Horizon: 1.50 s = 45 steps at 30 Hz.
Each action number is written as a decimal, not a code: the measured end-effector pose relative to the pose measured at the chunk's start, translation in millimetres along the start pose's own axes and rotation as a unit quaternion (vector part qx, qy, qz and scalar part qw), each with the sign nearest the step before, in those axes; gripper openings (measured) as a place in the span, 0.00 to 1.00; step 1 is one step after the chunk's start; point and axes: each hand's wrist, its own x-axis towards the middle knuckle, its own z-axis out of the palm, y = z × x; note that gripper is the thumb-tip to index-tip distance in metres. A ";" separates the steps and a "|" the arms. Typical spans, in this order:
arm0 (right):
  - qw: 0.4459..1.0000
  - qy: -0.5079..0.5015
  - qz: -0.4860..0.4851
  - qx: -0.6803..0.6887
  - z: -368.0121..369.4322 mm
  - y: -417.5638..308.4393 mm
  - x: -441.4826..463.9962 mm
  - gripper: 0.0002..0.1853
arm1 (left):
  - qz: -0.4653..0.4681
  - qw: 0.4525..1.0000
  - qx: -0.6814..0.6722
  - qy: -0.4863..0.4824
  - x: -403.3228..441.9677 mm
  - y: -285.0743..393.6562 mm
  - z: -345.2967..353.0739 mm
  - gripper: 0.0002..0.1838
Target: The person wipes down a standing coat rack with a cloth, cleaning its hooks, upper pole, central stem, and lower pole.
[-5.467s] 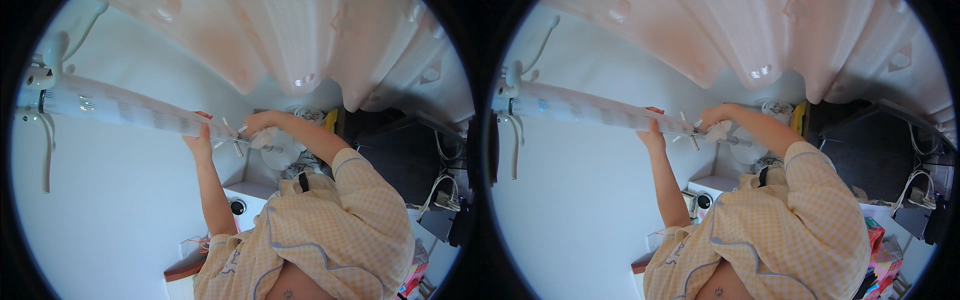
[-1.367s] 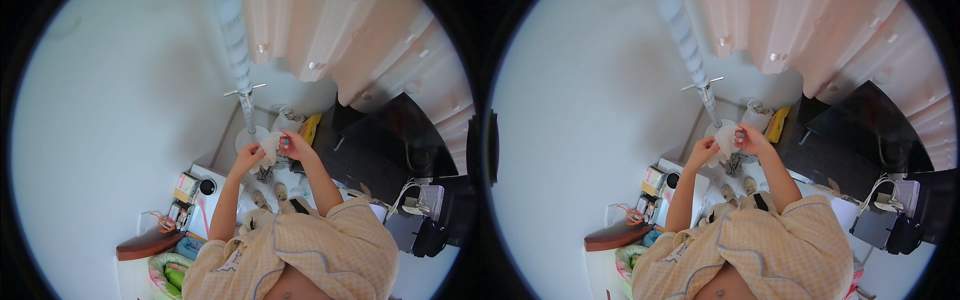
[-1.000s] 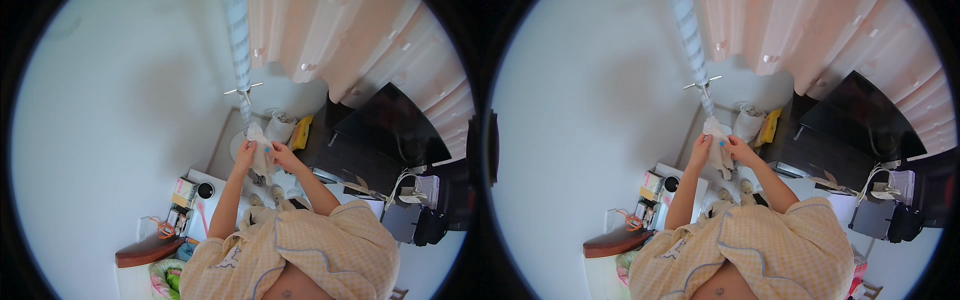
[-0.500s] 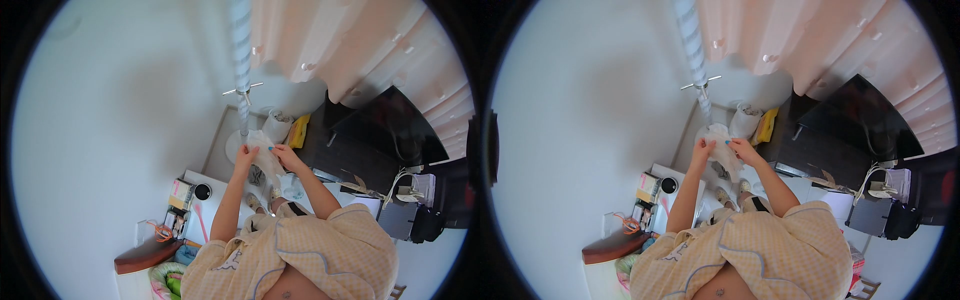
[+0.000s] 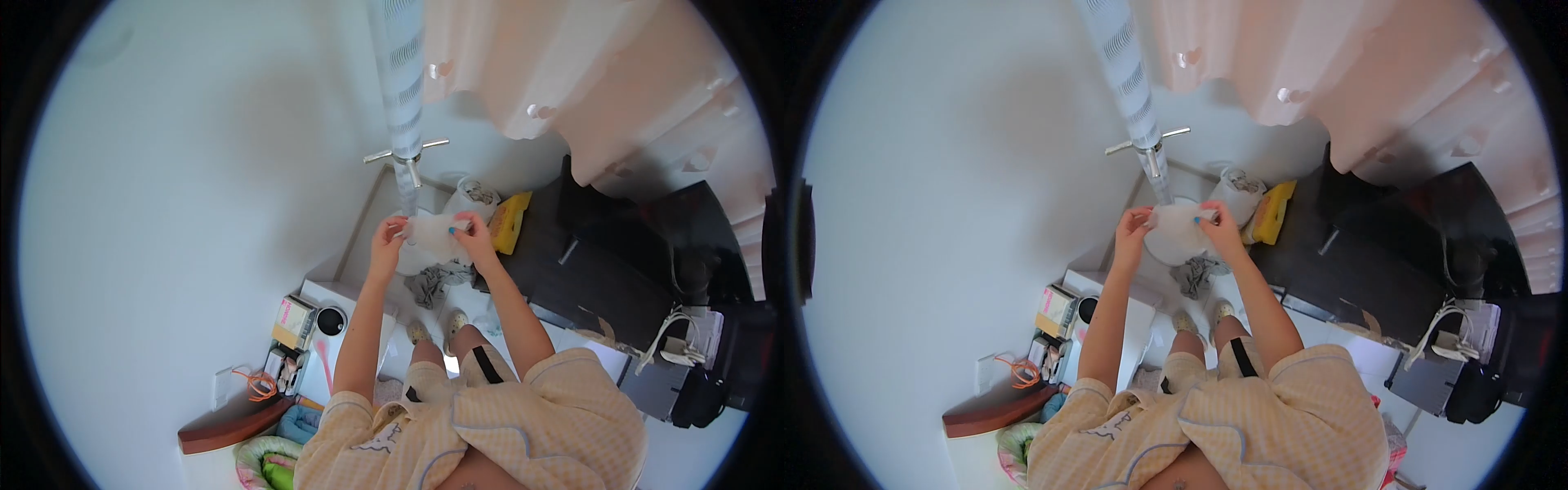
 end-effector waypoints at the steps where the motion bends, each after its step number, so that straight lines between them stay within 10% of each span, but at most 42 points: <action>1: 0.991 0.117 -0.024 0.065 5.6 -2.9 3.7 0.12 | 0.006 1.000 0.003 0.002 8.1 -10.6 -3.1 0.17; 3: 0.941 0.283 -0.009 0.184 8.5 4.9 19.8 0.14 | 0.067 0.980 0.161 0.095 29.8 -35.8 -12.0 0.25; 6: 0.897 0.269 -0.036 0.350 9.8 14.6 58.2 0.13 | 0.174 0.905 0.369 0.122 66.7 -76.4 -12.2 0.34; 14: 0.835 0.024 -0.315 0.450 72.7 -17.9 93.6 0.17 | 0.394 0.886 0.214 0.116 118.7 -107.7 7.6 0.24; 17: 0.840 0.254 -0.475 0.064 69.6 -1.8 129.9 0.22 | 0.467 0.831 0.284 0.100 134.2 -132.4 -4.5 0.28; 19: 0.732 0.372 -0.556 -0.131 77.5 -11.4 128.0 0.25 | 0.390 0.849 0.308 0.177 139.4 -149.6 -10.5 0.34; 21: 0.856 0.188 -0.482 -0.026 86.6 -17.0 123.4 0.31 | 0.427 0.827 0.322 0.173 139.4 -145.7 -13.2 0.37; 24: 0.898 0.142 -0.417 0.004 86.9 -26.7 123.3 0.33 | 0.433 0.824 0.331 0.157 135.3 -140.2 -12.8 0.40; 32: 0.835 0.282 -0.466 -0.072 97.5 -70.5 131.7 0.31 | 0.407 0.832 0.346 0.151 133.3 -134.5 -8.8 0.41; 35: 0.846 0.306 -0.427 -0.094 100.7 -72.5 127.8 0.30 | 0.362 0.931 0.019 0.050 147.0 -143.8 -7.1 0.42; 41: 0.805 0.358 -0.442 -0.170 105.8 -41.9 132.8 0.35 | 0.420 0.860 0.275 0.092 147.7 -150.5 -26.2 0.41; 45: 0.782 0.340 -0.478 -0.211 108.0 3.6 141.3 0.42 | 0.314 0.926 0.167 -0.125 120.8 -123.2 -51.1 0.29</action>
